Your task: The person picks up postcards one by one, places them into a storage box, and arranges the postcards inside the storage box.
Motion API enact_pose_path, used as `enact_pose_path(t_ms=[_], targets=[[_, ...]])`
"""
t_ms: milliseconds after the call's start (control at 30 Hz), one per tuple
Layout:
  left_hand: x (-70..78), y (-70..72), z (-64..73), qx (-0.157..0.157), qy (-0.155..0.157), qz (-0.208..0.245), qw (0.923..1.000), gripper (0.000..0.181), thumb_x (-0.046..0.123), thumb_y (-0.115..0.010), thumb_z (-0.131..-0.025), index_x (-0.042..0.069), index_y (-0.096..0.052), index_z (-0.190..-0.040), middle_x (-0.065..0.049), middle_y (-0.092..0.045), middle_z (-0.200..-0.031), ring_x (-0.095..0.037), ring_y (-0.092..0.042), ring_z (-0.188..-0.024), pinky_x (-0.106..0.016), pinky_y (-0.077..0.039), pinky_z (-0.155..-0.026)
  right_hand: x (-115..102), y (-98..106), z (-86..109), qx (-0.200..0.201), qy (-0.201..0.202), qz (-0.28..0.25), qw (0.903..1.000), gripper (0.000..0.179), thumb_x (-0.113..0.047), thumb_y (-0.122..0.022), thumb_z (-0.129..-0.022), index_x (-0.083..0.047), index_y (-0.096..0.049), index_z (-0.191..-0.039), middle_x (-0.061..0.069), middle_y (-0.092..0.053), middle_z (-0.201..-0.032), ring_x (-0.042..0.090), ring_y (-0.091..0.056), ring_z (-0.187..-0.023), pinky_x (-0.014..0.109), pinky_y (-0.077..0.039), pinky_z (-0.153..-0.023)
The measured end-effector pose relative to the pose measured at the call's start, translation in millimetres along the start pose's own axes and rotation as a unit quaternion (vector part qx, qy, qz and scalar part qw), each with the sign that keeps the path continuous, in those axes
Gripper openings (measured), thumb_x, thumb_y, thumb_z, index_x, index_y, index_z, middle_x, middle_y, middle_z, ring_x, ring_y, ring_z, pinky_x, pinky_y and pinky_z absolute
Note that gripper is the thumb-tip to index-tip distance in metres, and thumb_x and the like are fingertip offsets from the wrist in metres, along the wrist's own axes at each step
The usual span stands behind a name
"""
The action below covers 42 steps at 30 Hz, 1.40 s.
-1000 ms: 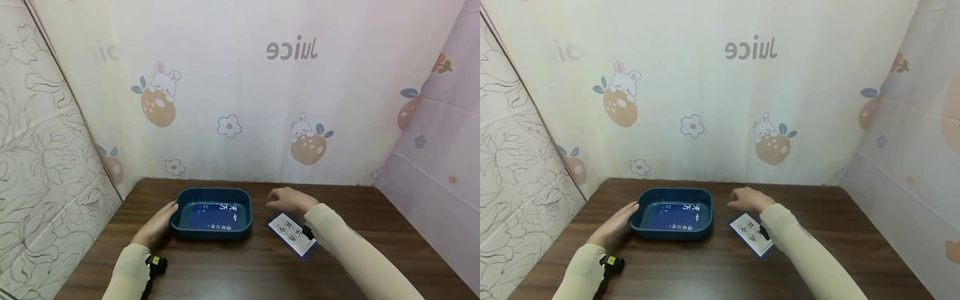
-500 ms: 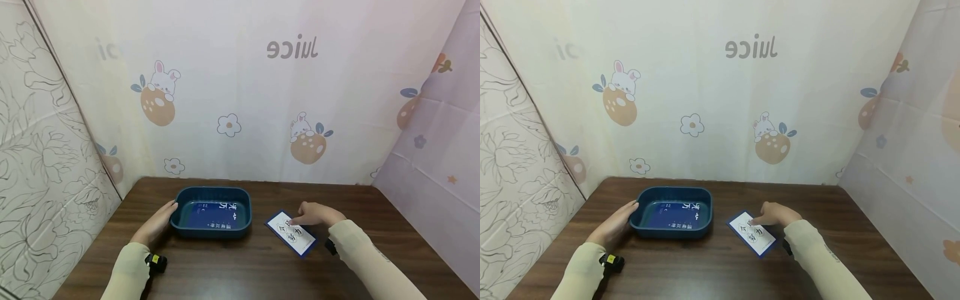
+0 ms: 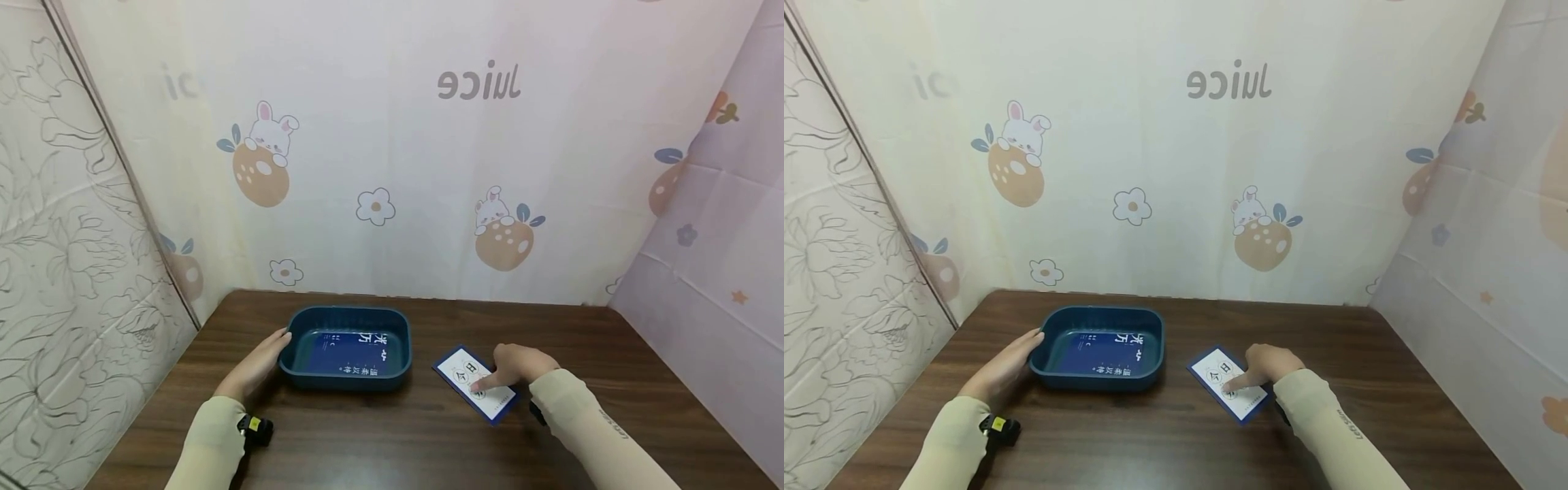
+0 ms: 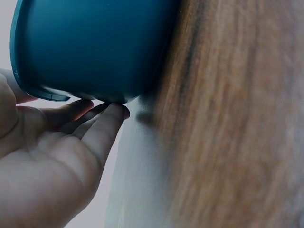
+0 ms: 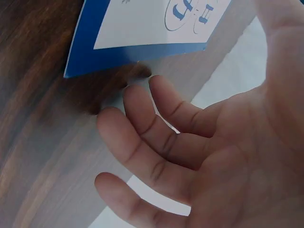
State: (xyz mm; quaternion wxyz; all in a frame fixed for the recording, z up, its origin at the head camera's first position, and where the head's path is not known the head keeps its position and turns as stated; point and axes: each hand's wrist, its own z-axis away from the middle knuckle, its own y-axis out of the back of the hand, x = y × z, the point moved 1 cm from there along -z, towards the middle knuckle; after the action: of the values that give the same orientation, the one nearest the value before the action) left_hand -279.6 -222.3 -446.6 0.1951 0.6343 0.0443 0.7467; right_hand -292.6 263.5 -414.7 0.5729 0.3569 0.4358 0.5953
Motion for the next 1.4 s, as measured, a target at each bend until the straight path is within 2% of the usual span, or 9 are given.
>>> enact_pose_path(t_ms=[200, 333, 600, 800, 900, 1133, 1400], targets=[[-0.6, -0.1, 0.4, -0.002, 0.000, -0.001, 1.0000, 0.070, 0.038, -0.033, -0.111, -0.007, -0.006, -0.157, -0.029, -0.004, -0.163, -0.045, -0.001, -0.149, -0.058, -0.011, -0.117, -2.6, -5.1, -0.8, 0.003, -0.024, -0.008, 0.9997, 0.092, -0.070, -0.085, -0.060, 0.005, -0.063, -0.110, 0.012, -0.064, -0.090, 0.026, -0.056, -0.079, 0.050, -0.053, -0.076], [-0.3, 0.2, 0.2, 0.000, -0.005, 0.004, 1.0000, 0.070, 0.037, -0.032, -0.111, -0.008, -0.006, -0.156, -0.030, -0.004, -0.162, -0.044, -0.001, -0.149, -0.058, -0.011, -0.117, -3.8, -6.5, -1.5, 0.000, -0.021, -0.008, 0.9998, 0.090, -0.067, -0.085, -0.063, 0.005, -0.062, -0.112, 0.012, -0.063, -0.089, 0.026, -0.056, -0.078, 0.050, -0.052, -0.076], [-1.9, 0.5, 0.2, -0.001, -0.003, 0.007, 1.0000, 0.070, 0.037, -0.032, -0.111, -0.008, -0.006, -0.156, -0.030, -0.003, -0.162, -0.044, -0.001, -0.149, -0.058, -0.011, -0.117, -7.0, -5.5, -0.4, -0.011, -0.006, -0.011, 0.9999, 0.080, -0.061, -0.085, -0.069, 0.005, -0.062, -0.107, 0.010, -0.060, -0.082, 0.025, -0.056, -0.075, 0.044, -0.052, -0.072], [-0.8, 1.3, -1.0, -0.001, -0.004, 0.007, 1.0000, 0.069, 0.037, -0.032, -0.111, -0.008, -0.006, -0.156, -0.030, -0.004, -0.162, -0.045, -0.001, -0.149, -0.058, -0.011, -0.117, -4.7, -4.8, -0.3, -0.003, -0.013, -0.050, 0.9986, 0.101, -0.059, -0.088, -0.064, 0.011, -0.049, -0.126, 0.016, -0.061, -0.095, 0.028, -0.056, -0.082, 0.052, -0.052, -0.080], [0.1, 1.8, -1.5, -0.001, -0.004, 0.008, 1.0000, 0.068, 0.036, -0.032, -0.111, -0.008, -0.007, -0.157, -0.030, -0.004, -0.162, -0.045, -0.002, -0.149, -0.058, -0.011, -0.117, -3.5, -4.4, 0.0, 0.001, -0.009, -0.069, 0.9976, 0.107, -0.059, -0.089, -0.063, 0.011, -0.045, -0.130, 0.018, -0.061, -0.100, 0.030, -0.056, -0.084, 0.054, -0.051, -0.081], [1.3, 1.1, -1.3, -0.004, 0.003, 0.011, 0.9999, 0.067, 0.036, -0.031, -0.111, -0.007, -0.008, -0.157, -0.029, -0.006, -0.163, -0.044, -0.003, -0.150, -0.058, -0.013, -0.117, 1.3, -8.0, 1.4, 0.010, 0.010, -0.100, 0.9949, 0.093, -0.057, -0.089, -0.065, 0.004, -0.050, -0.123, 0.015, -0.062, -0.099, 0.027, -0.057, -0.083, 0.051, -0.051, -0.079], [0.9, 1.4, -1.7, -0.003, 0.007, 0.012, 0.9999, 0.068, 0.037, -0.032, -0.111, -0.007, -0.008, -0.157, -0.030, -0.004, -0.163, -0.045, -0.002, -0.149, -0.059, -0.012, -0.117, 5.8, -7.8, 0.0, 0.035, 0.066, -0.144, 0.9868, 0.071, -0.043, -0.088, -0.074, -0.002, -0.049, -0.116, 0.010, -0.059, -0.096, 0.024, -0.056, -0.085, 0.043, -0.050, -0.077]])
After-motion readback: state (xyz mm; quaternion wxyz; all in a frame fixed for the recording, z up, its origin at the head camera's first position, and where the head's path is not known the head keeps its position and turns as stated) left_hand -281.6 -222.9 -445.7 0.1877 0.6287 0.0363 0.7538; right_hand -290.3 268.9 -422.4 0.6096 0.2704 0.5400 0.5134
